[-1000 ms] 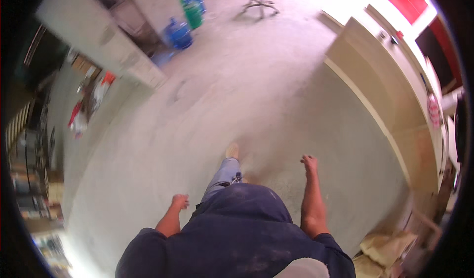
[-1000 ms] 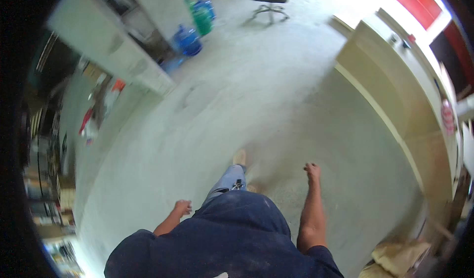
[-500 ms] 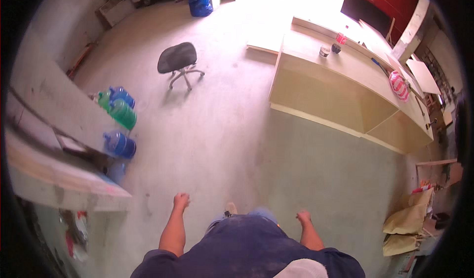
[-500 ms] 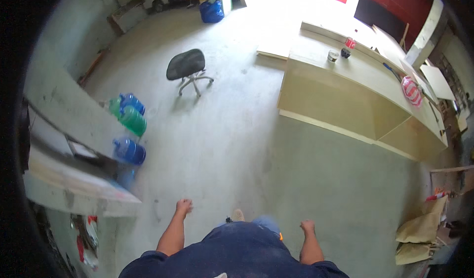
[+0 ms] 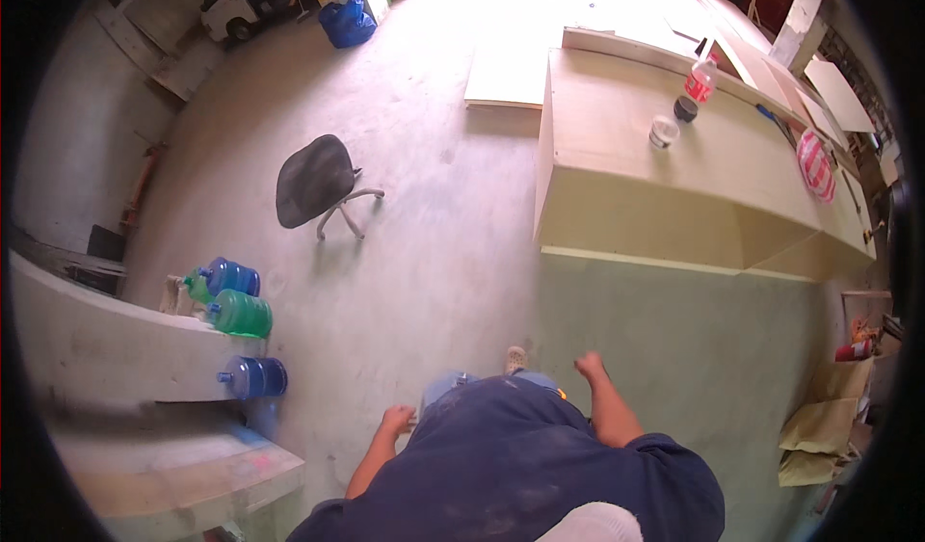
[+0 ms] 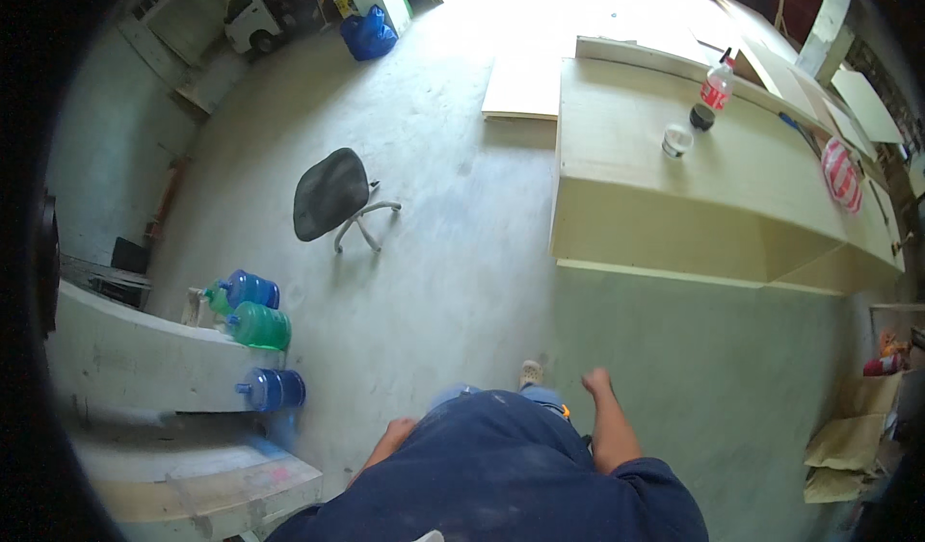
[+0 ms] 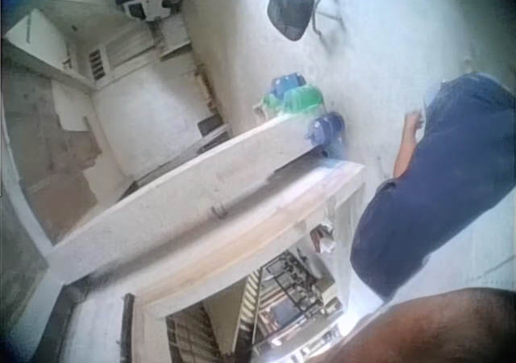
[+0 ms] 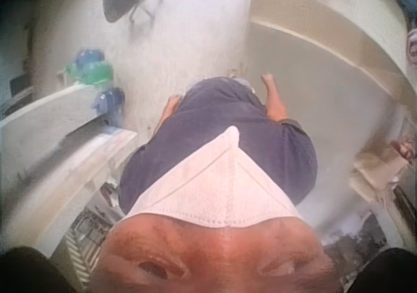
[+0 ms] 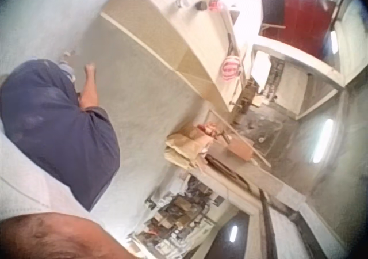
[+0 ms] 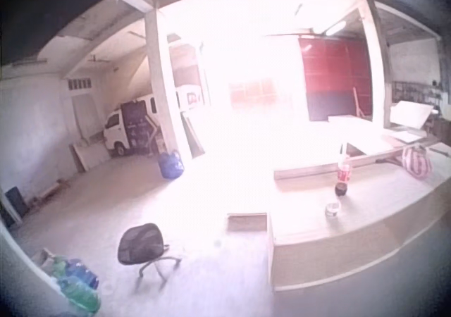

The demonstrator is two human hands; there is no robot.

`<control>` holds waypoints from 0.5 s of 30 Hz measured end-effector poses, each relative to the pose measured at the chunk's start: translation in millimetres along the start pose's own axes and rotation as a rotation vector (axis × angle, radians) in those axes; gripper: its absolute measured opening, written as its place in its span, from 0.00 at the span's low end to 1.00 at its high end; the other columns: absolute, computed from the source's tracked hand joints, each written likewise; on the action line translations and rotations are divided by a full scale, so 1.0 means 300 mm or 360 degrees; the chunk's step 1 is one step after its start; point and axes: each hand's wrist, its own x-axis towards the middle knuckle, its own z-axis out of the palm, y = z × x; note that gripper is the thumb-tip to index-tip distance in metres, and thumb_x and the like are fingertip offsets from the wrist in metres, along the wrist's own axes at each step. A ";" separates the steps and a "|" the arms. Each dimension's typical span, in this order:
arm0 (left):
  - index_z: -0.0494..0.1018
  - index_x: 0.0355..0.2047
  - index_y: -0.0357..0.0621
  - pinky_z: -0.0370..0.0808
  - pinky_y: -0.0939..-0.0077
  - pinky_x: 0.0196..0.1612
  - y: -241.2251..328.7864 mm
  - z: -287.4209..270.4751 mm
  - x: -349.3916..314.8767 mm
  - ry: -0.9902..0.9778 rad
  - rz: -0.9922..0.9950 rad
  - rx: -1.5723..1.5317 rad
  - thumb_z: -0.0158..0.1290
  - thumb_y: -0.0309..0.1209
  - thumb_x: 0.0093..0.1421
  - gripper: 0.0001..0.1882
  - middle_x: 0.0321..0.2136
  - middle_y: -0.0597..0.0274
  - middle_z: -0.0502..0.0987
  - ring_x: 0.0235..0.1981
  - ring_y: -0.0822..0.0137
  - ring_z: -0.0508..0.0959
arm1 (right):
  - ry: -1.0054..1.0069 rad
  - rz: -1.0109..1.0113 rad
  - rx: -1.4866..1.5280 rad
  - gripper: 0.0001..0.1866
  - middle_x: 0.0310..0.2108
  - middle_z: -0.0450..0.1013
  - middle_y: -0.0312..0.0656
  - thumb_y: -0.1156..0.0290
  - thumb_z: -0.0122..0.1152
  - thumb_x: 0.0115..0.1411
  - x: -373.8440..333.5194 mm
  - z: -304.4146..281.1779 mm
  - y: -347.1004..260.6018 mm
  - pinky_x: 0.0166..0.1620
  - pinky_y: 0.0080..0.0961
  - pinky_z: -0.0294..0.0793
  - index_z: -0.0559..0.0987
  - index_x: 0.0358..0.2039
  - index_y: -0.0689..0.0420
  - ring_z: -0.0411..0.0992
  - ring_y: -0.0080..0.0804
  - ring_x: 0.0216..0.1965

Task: The recorder inspects a small dog's head and ears while kneeling in a workshop environment.

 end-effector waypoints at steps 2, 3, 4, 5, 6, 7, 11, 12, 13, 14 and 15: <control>0.73 0.34 0.42 0.74 0.62 0.30 0.003 -0.038 -0.017 -0.0007 -0.0077 -0.0053 0.53 0.36 0.55 0.11 0.28 0.59 0.77 0.28 0.60 0.78 | 0.0180 -0.0381 0.0240 0.15 0.26 0.75 0.55 0.64 0.56 0.45 0.189 -0.232 -0.366 0.38 0.41 0.74 0.80 0.28 0.62 0.75 0.51 0.31; 0.73 0.33 0.41 0.75 0.63 0.32 -0.069 -0.061 0.035 0.0007 0.0218 0.0708 0.52 0.34 0.56 0.10 0.28 0.58 0.76 0.30 0.59 0.78 | 0.0136 -0.0484 0.0289 0.14 0.25 0.76 0.53 0.65 0.55 0.45 0.293 -0.336 -0.528 0.37 0.41 0.74 0.80 0.27 0.61 0.75 0.50 0.29; 0.73 0.32 0.40 0.75 0.64 0.33 -0.147 -0.083 0.128 0.0013 0.0521 0.1475 0.52 0.32 0.56 0.08 0.28 0.57 0.76 0.32 0.59 0.78 | 0.0156 -0.0559 0.0324 0.14 0.24 0.76 0.52 0.63 0.53 0.48 0.381 -0.428 -0.678 0.36 0.39 0.74 0.80 0.27 0.61 0.75 0.49 0.27; 0.73 0.32 0.40 0.75 0.64 0.33 -0.117 -0.092 0.206 -0.0003 0.0540 0.1467 0.52 0.32 0.56 0.08 0.28 0.57 0.76 0.32 0.59 0.78 | 0.0115 -0.0555 0.0420 0.16 0.23 0.76 0.51 0.61 0.53 0.51 0.424 -0.565 -0.827 0.35 0.36 0.74 0.80 0.26 0.61 0.75 0.45 0.27; 0.73 0.32 0.41 0.75 0.63 0.33 -0.090 -0.114 0.265 0.0042 0.0526 0.1427 0.52 0.32 0.56 0.08 0.29 0.57 0.76 0.32 0.58 0.78 | 0.0148 -0.0544 0.0456 0.17 0.23 0.76 0.50 0.59 0.54 0.52 0.478 -0.657 -0.940 0.35 0.36 0.74 0.80 0.27 0.61 0.75 0.43 0.27; 0.73 0.33 0.41 0.75 0.63 0.33 -0.050 -0.152 0.339 0.0087 0.0519 0.1397 0.52 0.32 0.56 0.08 0.29 0.57 0.76 0.32 0.58 0.78 | 0.0191 -0.0527 0.0502 0.18 0.23 0.76 0.49 0.58 0.54 0.53 0.541 -0.711 -1.022 0.36 0.35 0.74 0.79 0.27 0.61 0.76 0.41 0.27; 0.73 0.33 0.42 0.75 0.63 0.33 0.223 -0.430 0.715 0.0223 0.0567 0.1358 0.51 0.32 0.57 0.08 0.30 0.57 0.76 0.33 0.58 0.77 | 0.0245 -0.0495 0.0417 0.19 0.26 0.77 0.48 0.55 0.58 0.52 0.790 -0.748 -1.228 0.37 0.34 0.74 0.80 0.29 0.61 0.76 0.40 0.30; 0.73 0.34 0.42 0.75 0.63 0.33 0.328 -0.514 0.824 0.0225 0.0613 0.1377 0.51 0.32 0.57 0.08 0.31 0.57 0.76 0.33 0.57 0.77 | 0.0189 -0.0463 0.0351 0.20 0.29 0.77 0.49 0.55 0.59 0.51 0.839 -0.746 -1.270 0.39 0.35 0.74 0.80 0.30 0.62 0.76 0.42 0.32; 0.72 0.34 0.42 0.75 0.63 0.33 0.446 -0.597 0.942 0.0218 0.0671 0.1403 0.51 0.32 0.57 0.07 0.31 0.57 0.76 0.34 0.57 0.77 | 0.0147 -0.0404 0.0194 0.20 0.31 0.77 0.50 0.55 0.58 0.51 0.863 -0.709 -1.321 0.40 0.36 0.74 0.80 0.32 0.61 0.76 0.44 0.34; 0.72 0.34 0.43 0.75 0.63 0.33 0.559 -0.628 1.061 0.0200 0.0729 0.1408 0.51 0.32 0.57 0.07 0.31 0.57 0.76 0.34 0.57 0.77 | 0.0094 -0.0340 0.0021 0.20 0.33 0.77 0.51 0.56 0.57 0.50 0.882 -0.683 -1.362 0.42 0.38 0.75 0.80 0.33 0.61 0.76 0.46 0.36; 0.72 0.34 0.43 0.75 0.63 0.33 0.657 -0.655 1.154 0.0177 0.0773 0.1412 0.51 0.32 0.58 0.07 0.31 0.57 0.76 0.34 0.57 0.77 | -0.0066 -0.0240 -0.0066 0.20 0.35 0.76 0.52 0.58 0.56 0.49 0.896 -0.671 -1.388 0.44 0.39 0.74 0.80 0.34 0.61 0.75 0.48 0.38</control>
